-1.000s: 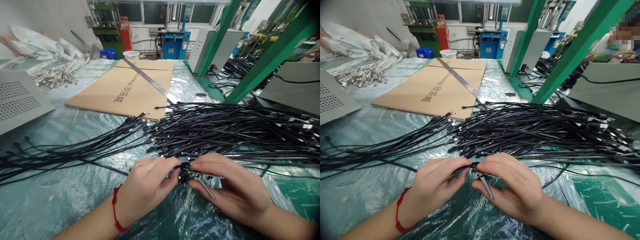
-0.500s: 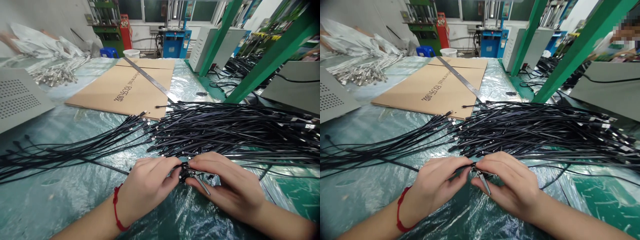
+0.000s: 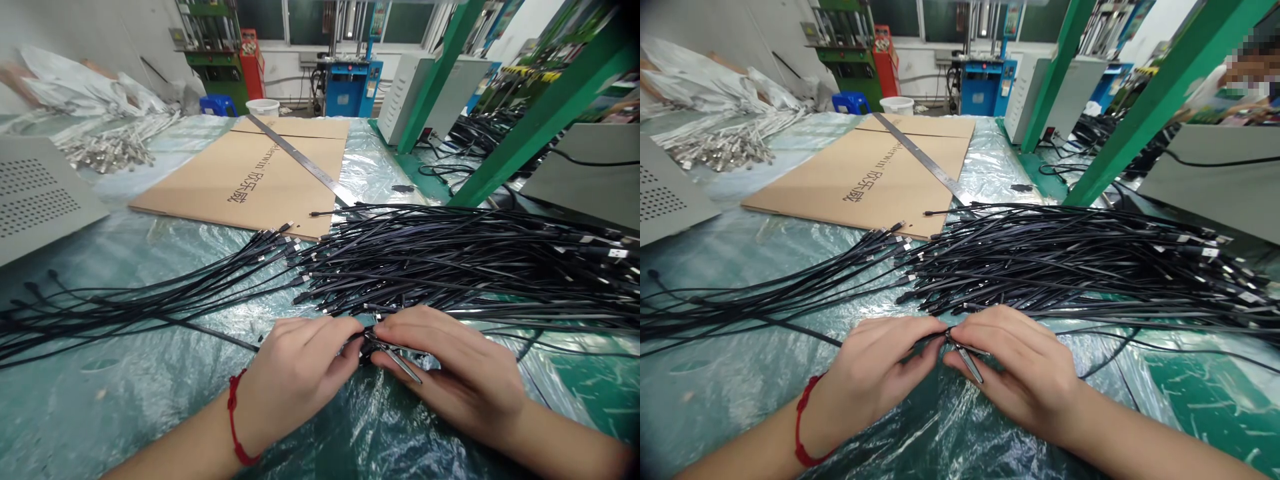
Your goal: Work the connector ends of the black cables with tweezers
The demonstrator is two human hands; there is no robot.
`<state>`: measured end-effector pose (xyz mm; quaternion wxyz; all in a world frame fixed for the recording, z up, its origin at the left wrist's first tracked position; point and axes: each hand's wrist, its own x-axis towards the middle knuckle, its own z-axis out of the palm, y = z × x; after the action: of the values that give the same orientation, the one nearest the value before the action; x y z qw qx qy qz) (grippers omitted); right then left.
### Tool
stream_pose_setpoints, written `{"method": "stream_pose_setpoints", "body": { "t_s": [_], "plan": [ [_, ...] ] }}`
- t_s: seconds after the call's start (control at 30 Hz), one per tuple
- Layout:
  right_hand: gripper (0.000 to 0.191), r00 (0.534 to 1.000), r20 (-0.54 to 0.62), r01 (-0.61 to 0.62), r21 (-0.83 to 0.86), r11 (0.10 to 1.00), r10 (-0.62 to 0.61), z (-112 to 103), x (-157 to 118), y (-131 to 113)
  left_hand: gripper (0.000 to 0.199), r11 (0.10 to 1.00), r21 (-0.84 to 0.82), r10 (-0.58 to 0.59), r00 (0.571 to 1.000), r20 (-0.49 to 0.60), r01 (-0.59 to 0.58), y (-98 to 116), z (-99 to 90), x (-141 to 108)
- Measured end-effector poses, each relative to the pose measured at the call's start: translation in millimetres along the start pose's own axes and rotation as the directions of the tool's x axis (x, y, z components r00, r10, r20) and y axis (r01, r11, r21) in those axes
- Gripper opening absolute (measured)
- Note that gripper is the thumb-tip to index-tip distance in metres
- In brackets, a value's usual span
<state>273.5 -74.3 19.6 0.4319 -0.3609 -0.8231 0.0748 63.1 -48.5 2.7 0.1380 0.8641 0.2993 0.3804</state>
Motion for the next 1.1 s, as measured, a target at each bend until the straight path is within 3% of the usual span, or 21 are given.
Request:
{"method": "stream_pose_setpoints", "body": {
  "t_s": [0.27, 0.4, 0.5, 0.57, 0.63, 0.7, 0.77, 0.83, 0.9, 0.93, 1.0, 1.07, 1.1],
  "plan": [
    [0.021, 0.999, -0.027, -0.03, 0.019, 0.999, 0.03, 0.7, -2.6, 5.1, 0.013, 0.999, -0.032, -0.038, 0.999, -0.003, 0.038, -0.5, 0.3, -0.6],
    [0.019, 0.966, -0.05, -0.256, -0.017, 0.966, 0.255, 3.7, -4.0, 9.3, 0.011, 0.985, -0.126, -0.122, 0.992, -0.019, 0.119, 1.2, -1.0, 4.1],
    [0.017, 0.853, 0.119, -0.522, 0.231, 0.821, 0.509, 5.9, -0.2, 11.3, 0.011, 0.984, -0.134, -0.111, 0.993, 0.039, 0.115, -0.6, -1.6, 5.1],
    [0.021, 0.734, 0.279, -0.672, 0.433, 0.601, 0.619, 6.6, 3.5, 12.6, 0.013, 0.998, -0.058, -0.034, 0.997, 0.068, 0.038, -3.3, -2.7, 3.7],
    [0.03, 0.623, 0.426, -0.755, 0.545, 0.364, 0.656, 7.2, 6.5, 14.3, 0.019, 0.998, 0.035, 0.058, 0.995, 0.082, -0.061, -5.8, -4.6, 1.6],
    [0.037, 0.552, 0.527, -0.79, 0.579, 0.202, 0.646, 8.5, 8.0, 15.7, 0.023, 0.99, 0.081, 0.113, 0.991, 0.075, -0.118, -7.4, -6.8, 0.1],
    [0.04, 0.513, 0.586, -0.81, 0.573, 0.127, 0.628, 10.2, 8.5, 16.3, 0.023, 0.989, 0.065, 0.127, 0.99, 0.055, -0.131, -7.9, -8.3, -0.2],
    [0.041, 0.493, 0.612, -0.83, 0.544, 0.124, 0.618, 11.4, 8.7, 15.8, 0.02, 0.989, 0.036, 0.139, 0.99, 0.039, -0.14, -7.7, -8.5, 0.3],
    [0.039, 0.529, 0.565, -0.825, 0.518, 0.227, 0.633, 11.1, 8.5, 14.5, 0.019, 0.989, 0.026, 0.142, 0.989, 0.03, -0.143, -7.2, -7.4, 0.8],
    [0.035, 0.576, 0.491, -0.801, 0.498, 0.332, 0.654, 10.2, 8.0, 13.7, 0.018, 0.99, 0.031, 0.136, 0.99, 0.026, -0.137, -6.9, -6.6, 1.0],
    [0.024, 0.72, 0.257, -0.687, 0.396, 0.61, 0.644, 7.2, 5.9, 11.9, 0.014, 0.993, 0.042, 0.108, 0.994, 0.018, -0.109, -5.9, -4.9, 1.1],
    [0.015, 0.869, 0.048, -0.49, 0.231, 0.841, 0.493, 3.4, 2.7, 9.8, 0.01, 0.997, 0.039, 0.07, 0.998, 0.006, -0.07, -4.7, -3.7, 1.3],
    [0.016, 0.92, -0.002, -0.386, 0.168, 0.907, 0.392, 1.5, 1.0, 8.7, 0.009, 0.998, 0.031, 0.052, 0.999, 0.0, -0.052, -4.1, -3.2, 1.5]
  ]
}}
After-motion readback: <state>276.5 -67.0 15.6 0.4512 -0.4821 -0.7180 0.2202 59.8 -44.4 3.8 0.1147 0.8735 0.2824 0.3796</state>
